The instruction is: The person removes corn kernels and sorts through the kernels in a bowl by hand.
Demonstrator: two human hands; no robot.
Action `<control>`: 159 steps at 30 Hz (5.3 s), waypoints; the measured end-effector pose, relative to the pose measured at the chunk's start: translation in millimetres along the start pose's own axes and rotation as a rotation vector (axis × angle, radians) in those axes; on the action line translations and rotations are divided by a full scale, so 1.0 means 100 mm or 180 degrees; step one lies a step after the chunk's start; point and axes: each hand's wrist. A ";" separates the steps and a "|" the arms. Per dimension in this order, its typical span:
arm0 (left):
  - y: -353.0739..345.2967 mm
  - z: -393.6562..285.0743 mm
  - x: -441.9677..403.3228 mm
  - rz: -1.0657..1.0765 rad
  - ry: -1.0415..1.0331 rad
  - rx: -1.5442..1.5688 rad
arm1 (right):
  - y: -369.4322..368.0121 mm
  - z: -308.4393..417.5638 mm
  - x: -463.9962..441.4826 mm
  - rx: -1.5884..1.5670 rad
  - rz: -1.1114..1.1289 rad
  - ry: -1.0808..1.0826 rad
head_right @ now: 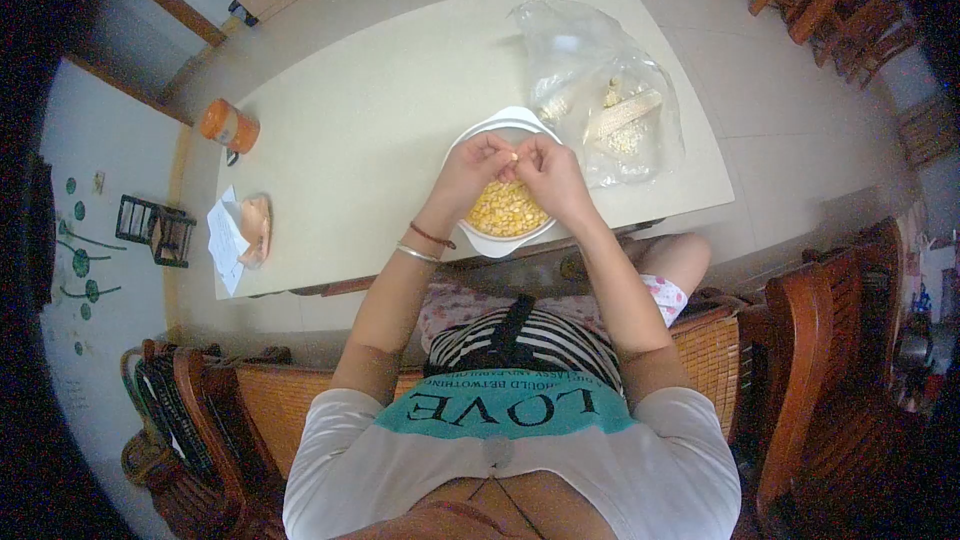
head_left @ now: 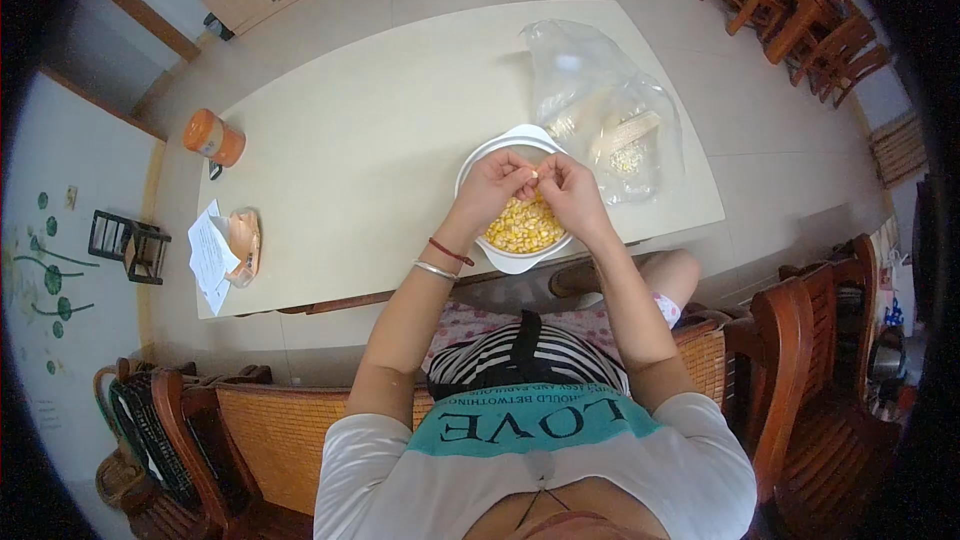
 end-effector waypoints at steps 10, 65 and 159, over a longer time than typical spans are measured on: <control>0.07 0.05 -0.04 -0.1161 -0.0049 -0.1582 | 0.55 -0.08 -0.01 -0.0761 -0.1411 0.0257; -0.04 0.01 -0.22 -0.0766 -0.0845 -0.2427 | 0.10 -0.14 -0.09 0.0548 -0.0727 0.0097; 0.10 -0.10 0.00 -0.0181 0.0162 0.0052 | 0.63 -0.13 -0.13 0.0162 -0.1228 0.0057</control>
Point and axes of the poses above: each hand's wrist, its own x-axis away from the middle knuckle, its own y-axis out of the back of the hand, z = x × y, and after that the axes turned 9 degrees about y, right-handed
